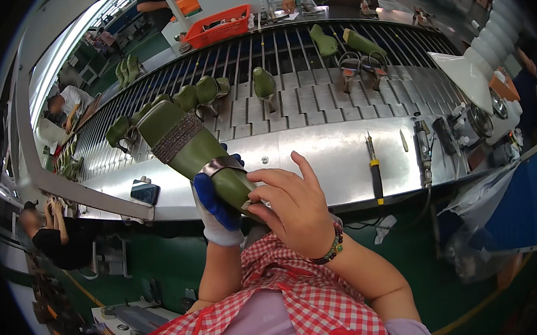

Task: The person assembles green high-heeled shoes on a factory assembly line. They pick up shoe uppers from the conveyor, attach them to the heel components, and use a screwdriver to tighten screws on the heel. The person also uses a cloth to wipe the shoes and inspects the assembly before placing the finished shoes back on the line.

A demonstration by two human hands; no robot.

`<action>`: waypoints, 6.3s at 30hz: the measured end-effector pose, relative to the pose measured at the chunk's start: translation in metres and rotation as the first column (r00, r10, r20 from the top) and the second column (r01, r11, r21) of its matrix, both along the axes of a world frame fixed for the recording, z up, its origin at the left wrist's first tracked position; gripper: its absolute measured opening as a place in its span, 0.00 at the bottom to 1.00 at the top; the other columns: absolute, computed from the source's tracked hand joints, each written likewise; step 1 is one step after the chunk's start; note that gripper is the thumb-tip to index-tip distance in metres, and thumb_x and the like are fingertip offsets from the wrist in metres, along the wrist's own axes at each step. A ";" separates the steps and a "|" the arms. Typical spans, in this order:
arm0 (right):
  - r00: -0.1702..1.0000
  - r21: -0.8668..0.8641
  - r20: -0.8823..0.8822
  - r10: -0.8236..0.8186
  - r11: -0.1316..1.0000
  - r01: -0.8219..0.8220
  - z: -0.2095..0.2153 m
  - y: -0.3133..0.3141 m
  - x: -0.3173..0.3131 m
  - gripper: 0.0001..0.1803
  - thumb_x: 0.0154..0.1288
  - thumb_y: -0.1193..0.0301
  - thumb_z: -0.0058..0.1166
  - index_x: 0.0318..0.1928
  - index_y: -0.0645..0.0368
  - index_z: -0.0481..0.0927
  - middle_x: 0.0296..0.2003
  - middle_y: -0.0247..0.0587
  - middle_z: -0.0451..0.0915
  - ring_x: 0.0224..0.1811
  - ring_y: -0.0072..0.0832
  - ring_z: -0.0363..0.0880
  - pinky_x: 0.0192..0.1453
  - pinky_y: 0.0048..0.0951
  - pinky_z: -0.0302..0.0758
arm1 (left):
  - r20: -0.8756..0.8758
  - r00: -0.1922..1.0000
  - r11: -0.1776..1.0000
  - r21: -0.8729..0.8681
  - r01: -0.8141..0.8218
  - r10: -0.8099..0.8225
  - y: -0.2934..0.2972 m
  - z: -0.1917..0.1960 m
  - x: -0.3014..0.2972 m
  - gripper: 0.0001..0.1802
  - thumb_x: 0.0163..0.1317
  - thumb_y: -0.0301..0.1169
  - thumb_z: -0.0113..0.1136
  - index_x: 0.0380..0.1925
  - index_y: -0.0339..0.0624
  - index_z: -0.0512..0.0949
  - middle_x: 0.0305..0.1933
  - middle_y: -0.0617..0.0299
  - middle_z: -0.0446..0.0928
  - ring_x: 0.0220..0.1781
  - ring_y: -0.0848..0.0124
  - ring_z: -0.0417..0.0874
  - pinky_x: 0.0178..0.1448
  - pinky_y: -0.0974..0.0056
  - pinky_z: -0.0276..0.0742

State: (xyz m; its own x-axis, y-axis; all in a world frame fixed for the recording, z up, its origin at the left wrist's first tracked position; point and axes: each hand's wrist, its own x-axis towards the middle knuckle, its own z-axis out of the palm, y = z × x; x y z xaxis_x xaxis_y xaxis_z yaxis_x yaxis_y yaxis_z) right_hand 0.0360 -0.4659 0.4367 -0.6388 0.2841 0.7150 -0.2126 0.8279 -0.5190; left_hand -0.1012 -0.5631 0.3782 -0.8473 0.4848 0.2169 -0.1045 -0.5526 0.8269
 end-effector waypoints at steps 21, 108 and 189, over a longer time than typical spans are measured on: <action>0.995 -0.021 -0.002 0.099 0.995 -0.099 -0.006 -0.006 0.003 0.12 0.52 0.74 0.65 0.33 0.54 0.73 0.52 0.42 0.77 0.56 0.38 0.77 0.71 0.61 0.53 | 0.110 0.987 0.991 0.069 0.114 -0.121 -0.006 0.003 0.005 0.39 0.58 0.51 0.66 0.62 0.43 0.61 0.54 0.57 0.72 0.51 0.64 0.78 0.52 0.60 0.79; 0.664 -0.894 -0.396 0.634 -0.103 -0.435 -0.082 -0.024 0.007 0.38 0.60 0.67 0.62 0.68 0.63 0.61 0.60 0.41 0.71 0.63 0.28 0.68 0.67 0.31 0.65 | 0.366 0.919 0.986 0.019 -0.165 0.147 -0.022 -0.008 -0.011 0.15 0.68 0.43 0.56 0.46 0.46 0.73 0.38 0.70 0.70 0.36 0.76 0.77 0.46 0.68 0.78; 0.971 -0.918 -0.157 0.178 0.336 -0.210 -0.053 -0.019 -0.030 0.21 0.62 0.80 0.52 0.56 0.63 0.68 0.46 0.42 0.74 0.52 0.35 0.76 0.54 0.38 0.74 | 0.610 0.678 0.905 0.178 0.387 -0.410 -0.017 -0.026 -0.011 0.24 0.71 0.42 0.50 0.60 0.41 0.68 0.61 0.52 0.72 0.59 0.64 0.75 0.63 0.60 0.72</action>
